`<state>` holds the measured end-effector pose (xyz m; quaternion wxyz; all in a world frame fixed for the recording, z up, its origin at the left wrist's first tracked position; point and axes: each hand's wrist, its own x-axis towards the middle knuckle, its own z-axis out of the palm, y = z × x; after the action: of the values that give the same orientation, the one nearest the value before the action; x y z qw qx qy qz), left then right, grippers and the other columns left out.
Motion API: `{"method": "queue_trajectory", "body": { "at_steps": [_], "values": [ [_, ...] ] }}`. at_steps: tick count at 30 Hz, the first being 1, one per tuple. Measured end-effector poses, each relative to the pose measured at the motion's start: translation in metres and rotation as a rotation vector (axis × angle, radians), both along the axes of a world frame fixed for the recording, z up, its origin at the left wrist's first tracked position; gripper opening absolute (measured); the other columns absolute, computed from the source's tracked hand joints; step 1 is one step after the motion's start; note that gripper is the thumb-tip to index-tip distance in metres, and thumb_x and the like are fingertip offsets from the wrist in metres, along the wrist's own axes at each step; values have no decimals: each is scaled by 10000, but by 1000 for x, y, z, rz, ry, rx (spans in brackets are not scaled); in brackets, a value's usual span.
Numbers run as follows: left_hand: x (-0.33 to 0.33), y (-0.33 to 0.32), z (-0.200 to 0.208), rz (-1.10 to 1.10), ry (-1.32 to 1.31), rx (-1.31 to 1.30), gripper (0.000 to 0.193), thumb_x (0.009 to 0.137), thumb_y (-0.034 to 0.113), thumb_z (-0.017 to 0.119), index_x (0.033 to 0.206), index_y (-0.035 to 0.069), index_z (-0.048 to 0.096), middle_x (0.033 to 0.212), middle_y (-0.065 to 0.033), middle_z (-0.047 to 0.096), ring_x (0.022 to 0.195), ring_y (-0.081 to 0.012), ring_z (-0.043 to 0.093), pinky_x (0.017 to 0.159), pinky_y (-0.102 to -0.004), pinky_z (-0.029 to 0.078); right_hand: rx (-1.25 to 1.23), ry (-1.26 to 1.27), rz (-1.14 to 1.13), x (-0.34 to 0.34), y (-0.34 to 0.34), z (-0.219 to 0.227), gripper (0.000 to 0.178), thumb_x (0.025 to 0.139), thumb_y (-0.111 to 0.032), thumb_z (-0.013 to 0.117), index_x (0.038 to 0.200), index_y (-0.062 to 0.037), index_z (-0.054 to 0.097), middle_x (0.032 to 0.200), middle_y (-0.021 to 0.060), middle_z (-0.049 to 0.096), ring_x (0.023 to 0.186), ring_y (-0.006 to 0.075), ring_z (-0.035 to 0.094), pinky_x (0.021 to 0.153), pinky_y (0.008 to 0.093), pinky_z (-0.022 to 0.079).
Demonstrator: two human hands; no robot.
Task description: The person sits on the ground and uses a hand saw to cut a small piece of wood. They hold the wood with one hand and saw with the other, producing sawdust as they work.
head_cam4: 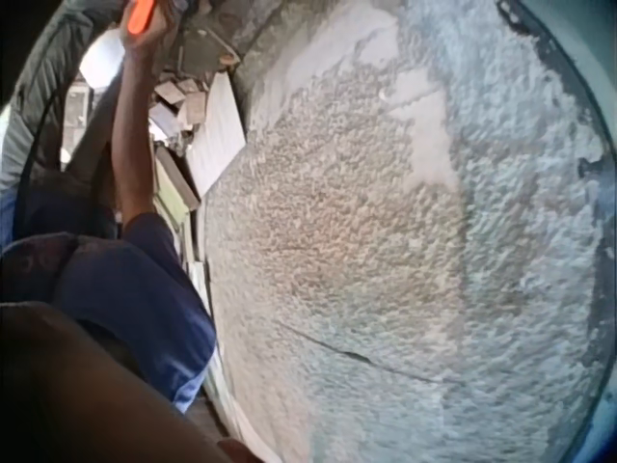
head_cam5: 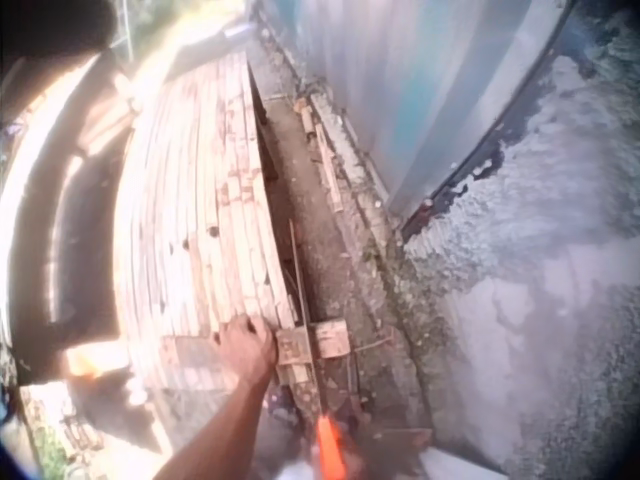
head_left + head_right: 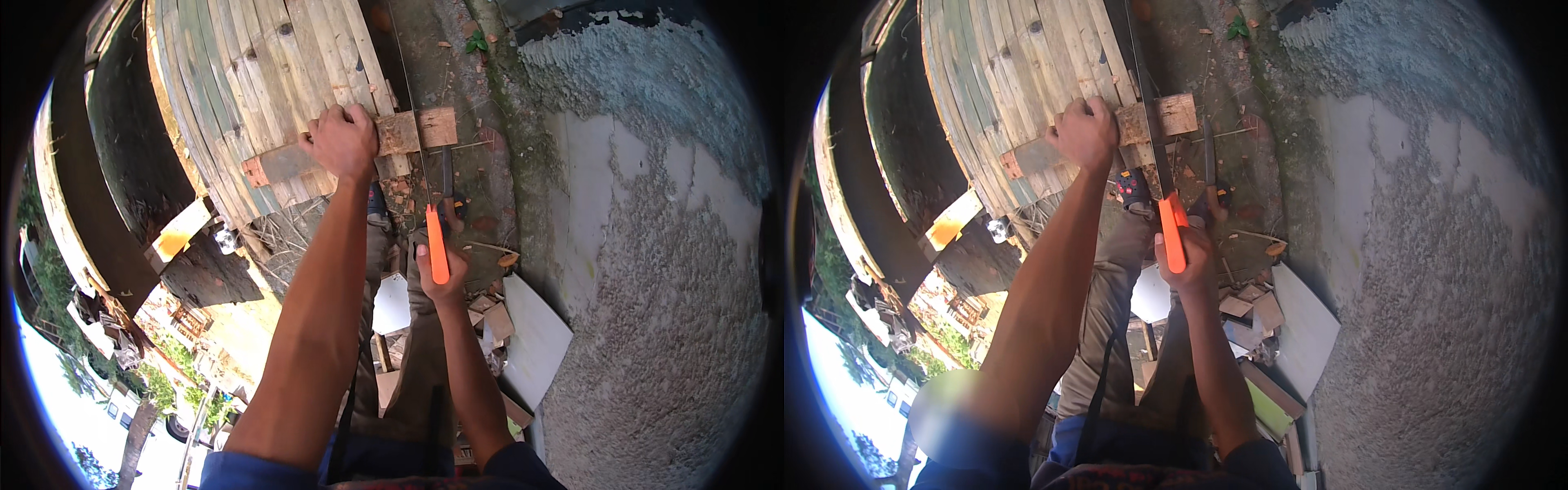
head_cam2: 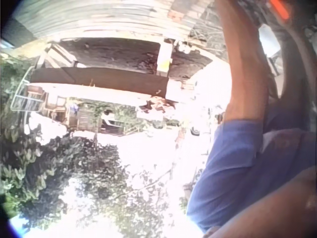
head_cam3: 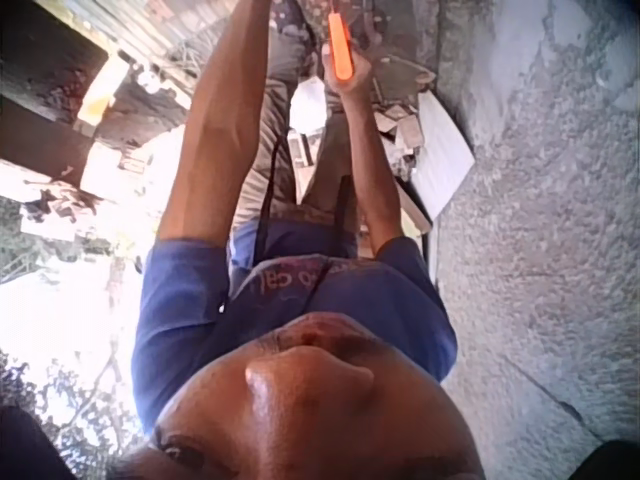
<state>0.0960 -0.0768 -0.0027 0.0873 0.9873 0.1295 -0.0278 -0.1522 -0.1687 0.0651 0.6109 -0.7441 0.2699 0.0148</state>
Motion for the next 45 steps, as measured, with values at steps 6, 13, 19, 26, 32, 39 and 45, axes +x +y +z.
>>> {"method": "queue_trajectory", "body": {
  "at_steps": [6, 13, 19, 26, 32, 39, 45],
  "values": [
    [-4, 3, 2, -44, -76, -38, 343, 908, 333, 525, 853, 70, 738, 909, -109, 731, 1005, -310, 616, 1085, -523, 303, -83, 113, 93, -136, 13, 6, 146, 865, -44, 642, 993, 18, 674, 860, 147, 665, 782, 318, 667, 725, 420, 532],
    [0, -1, 6, -52, -15, -62, 309, 897, 312, 549, 855, 71, 738, 975, -92, 733, 1007, -303, 613, 1067, -524, 315, -47, 88, 65, -14, 11, 5, 185, 866, -71, 684, 1027, 11, 644, 911, 145, 662, 783, 302, 653, 723, 388, 529],
    [0, 9, 3, -242, -42, -72, 285, 887, 284, 562, 832, 63, 733, 937, -86, 713, 971, -298, 611, 1024, -462, 354, 140, 166, -84, -19, 46, 27, 139, 971, -139, 643, 992, -8, 600, 778, 37, 590, 746, 155, 587, 795, 350, 504],
    [0, 6, 9, -196, -81, -119, 257, 889, 270, 573, 774, 64, 678, 880, -78, 684, 898, -292, 603, 988, -454, 358, -96, 213, -61, -35, 52, 4, 164, 995, -159, 617, 996, 3, 596, 762, 56, 582, 742, 158, 589, 783, 340, 502],
    [-3, 5, 6, -94, -88, -145, 274, 905, 281, 569, 802, 63, 698, 909, -97, 699, 931, -301, 600, 991, -465, 351, -2, 151, 9, -21, 23, 6, 347, 950, -180, 707, 1215, 9, 589, 848, 71, 612, 755, 161, 612, 715, 313, 510],
    [3, 7, 2, -72, -151, -81, 274, 926, 257, 574, 861, 47, 737, 965, -117, 717, 999, -323, 590, 982, -500, 363, 71, 103, -59, 6, 10, 19, 447, 900, -179, 780, 1259, 15, 597, 954, 104, 653, 859, 197, 654, 789, 332, 536],
    [30, 19, 8, -118, -157, -124, 293, 937, 294, 572, 970, 40, 714, 1099, -146, 671, 1099, -350, 556, 1014, -539, 345, -11, 26, -16, 33, 1, 18, 440, 913, -248, 770, 1247, -14, 607, 1002, 157, 684, 902, 339, 673, 786, 418, 536]
  ]
}}
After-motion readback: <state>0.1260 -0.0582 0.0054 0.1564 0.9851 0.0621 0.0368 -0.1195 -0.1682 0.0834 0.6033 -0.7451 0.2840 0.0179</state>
